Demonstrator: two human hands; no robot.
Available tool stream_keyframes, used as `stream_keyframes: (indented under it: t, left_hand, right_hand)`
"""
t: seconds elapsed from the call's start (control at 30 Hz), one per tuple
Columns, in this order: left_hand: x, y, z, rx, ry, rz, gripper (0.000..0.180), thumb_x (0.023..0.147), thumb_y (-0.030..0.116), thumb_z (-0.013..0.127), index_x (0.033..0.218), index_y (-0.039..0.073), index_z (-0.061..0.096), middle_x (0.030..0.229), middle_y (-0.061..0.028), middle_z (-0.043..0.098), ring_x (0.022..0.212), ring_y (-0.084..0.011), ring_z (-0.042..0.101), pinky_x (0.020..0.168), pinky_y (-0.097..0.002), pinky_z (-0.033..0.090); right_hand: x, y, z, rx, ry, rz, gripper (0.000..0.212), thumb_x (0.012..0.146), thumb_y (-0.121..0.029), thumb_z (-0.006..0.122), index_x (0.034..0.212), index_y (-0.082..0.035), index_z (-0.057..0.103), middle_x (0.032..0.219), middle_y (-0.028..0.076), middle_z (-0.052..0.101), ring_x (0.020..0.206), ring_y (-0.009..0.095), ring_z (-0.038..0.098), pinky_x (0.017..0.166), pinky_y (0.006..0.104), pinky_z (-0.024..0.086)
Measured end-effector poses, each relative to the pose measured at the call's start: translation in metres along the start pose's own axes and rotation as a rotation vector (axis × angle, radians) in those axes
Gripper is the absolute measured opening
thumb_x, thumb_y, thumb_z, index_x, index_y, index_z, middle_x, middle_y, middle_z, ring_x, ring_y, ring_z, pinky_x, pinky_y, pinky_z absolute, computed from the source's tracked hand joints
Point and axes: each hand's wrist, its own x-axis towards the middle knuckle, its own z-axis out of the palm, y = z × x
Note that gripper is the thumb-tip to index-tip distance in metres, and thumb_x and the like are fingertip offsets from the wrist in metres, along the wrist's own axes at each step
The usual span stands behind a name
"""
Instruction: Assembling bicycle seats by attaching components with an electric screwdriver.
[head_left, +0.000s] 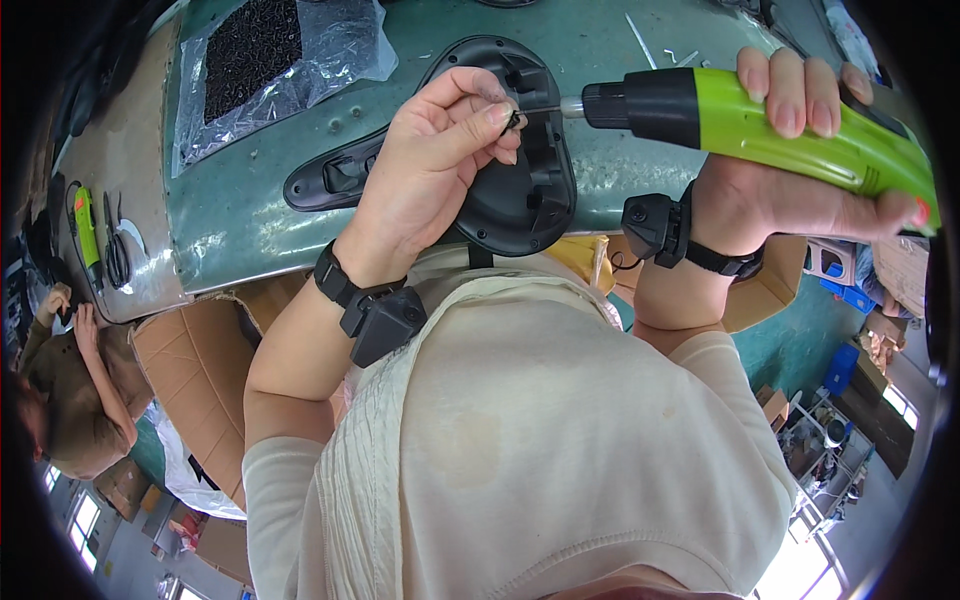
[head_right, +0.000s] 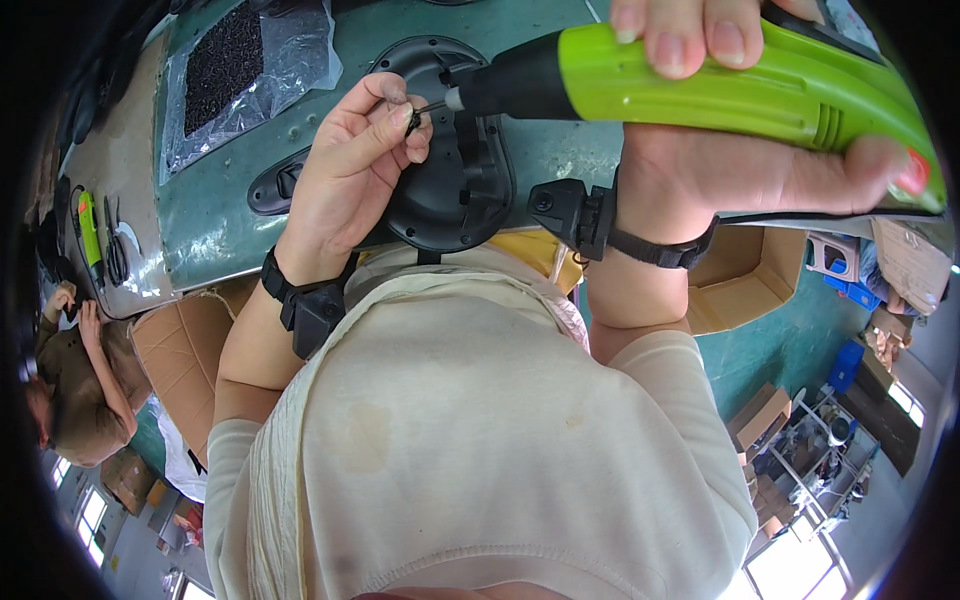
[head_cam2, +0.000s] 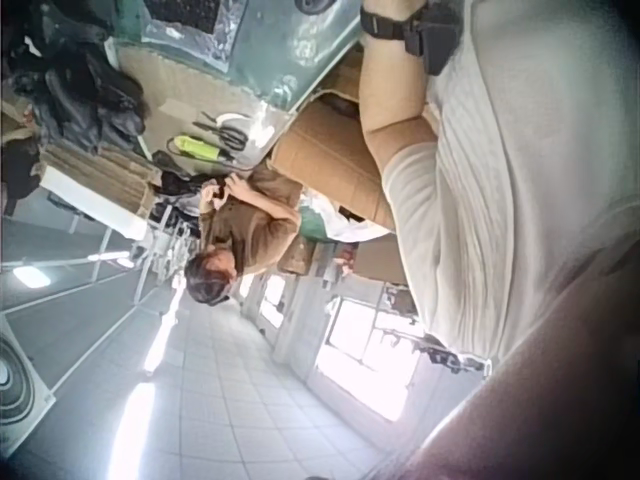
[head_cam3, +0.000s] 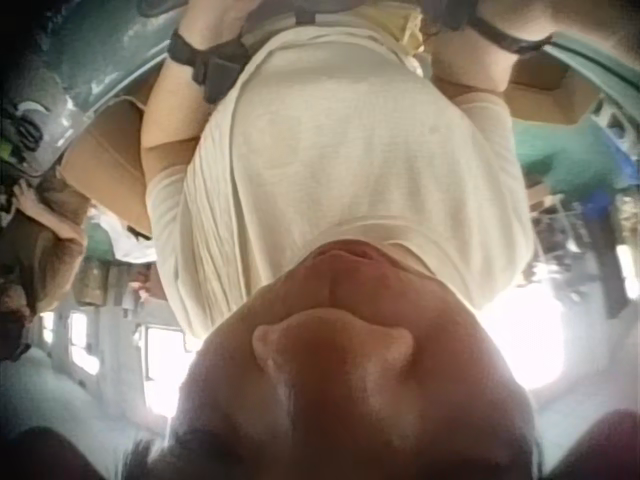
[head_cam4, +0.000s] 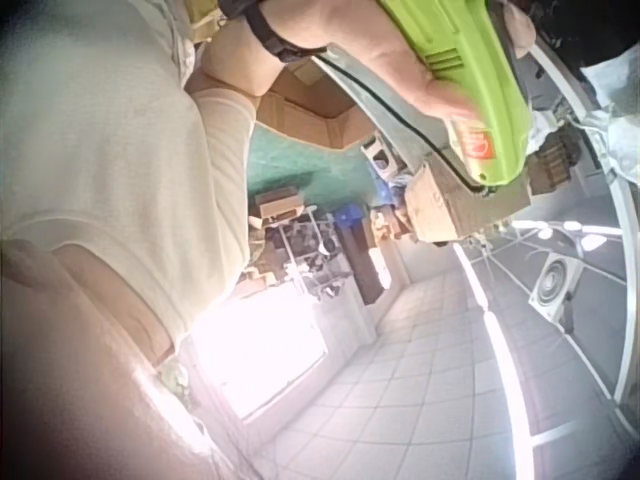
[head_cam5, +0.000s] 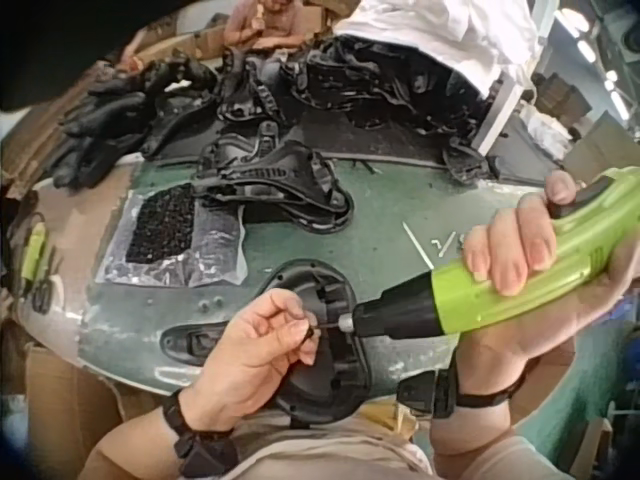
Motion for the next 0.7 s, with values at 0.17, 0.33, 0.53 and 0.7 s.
stream_keyframes:
  t: [0.17, 0.33, 0.53, 0.7]
  left_hand:
    - [-0.001, 0.001, -0.002, 0.039, -0.013, 0.046, 0.012, 0.092, 0.008, 0.064, 0.102, 0.006, 0.057, 0.089, -0.0015, 0.063, 0.078, -0.0097, 0.059, 0.071, -0.0246, 0.048]
    - [-0.001, 0.003, 0.006, 0.125, 0.013, 0.069, 0.010, 0.093, 0.008, 0.062, 0.100, 0.007, 0.055, 0.091, -0.0025, 0.060, 0.078, -0.0096, 0.056, 0.070, -0.0240, 0.047]
    - [-0.001, 0.005, 0.004, 0.313, 0.001, 0.158, 0.008, 0.094, 0.005, 0.059, 0.100, 0.007, 0.053, 0.094, -0.0049, 0.058, 0.077, -0.0102, 0.054, 0.070, -0.0245, 0.046]
    - [-0.001, 0.003, 0.005, 0.369, -0.014, 0.195, 0.007, 0.094, 0.003, 0.057, 0.100, 0.006, 0.053, 0.096, -0.0055, 0.058, 0.077, -0.0104, 0.054, 0.069, -0.0245, 0.047]
  right_hand:
    - [-0.006, -0.008, -0.021, 0.129, 0.180, 0.007, 0.069, 0.067, -0.069, 0.066, 0.096, -0.008, 0.051, 0.068, 0.000, 0.048, 0.059, 0.015, 0.046, 0.065, 0.0340, 0.035]
    - [-0.005, 0.002, -0.008, 0.132, 0.253, 0.059, 0.066, 0.068, -0.063, 0.067, 0.097, -0.006, 0.049, 0.068, 0.001, 0.048, 0.060, 0.015, 0.046, 0.069, 0.0351, 0.037]
    - [-0.004, 0.004, -0.015, 0.184, 0.362, 0.077, 0.065, 0.069, -0.058, 0.069, 0.100, -0.005, 0.047, 0.069, 0.002, 0.047, 0.061, 0.015, 0.045, 0.069, 0.0353, 0.036]
    - [-0.005, 0.008, -0.016, 0.164, 0.379, 0.066, 0.063, 0.071, -0.056, 0.068, 0.101, -0.004, 0.046, 0.069, 0.002, 0.046, 0.061, 0.015, 0.046, 0.068, 0.0353, 0.037]
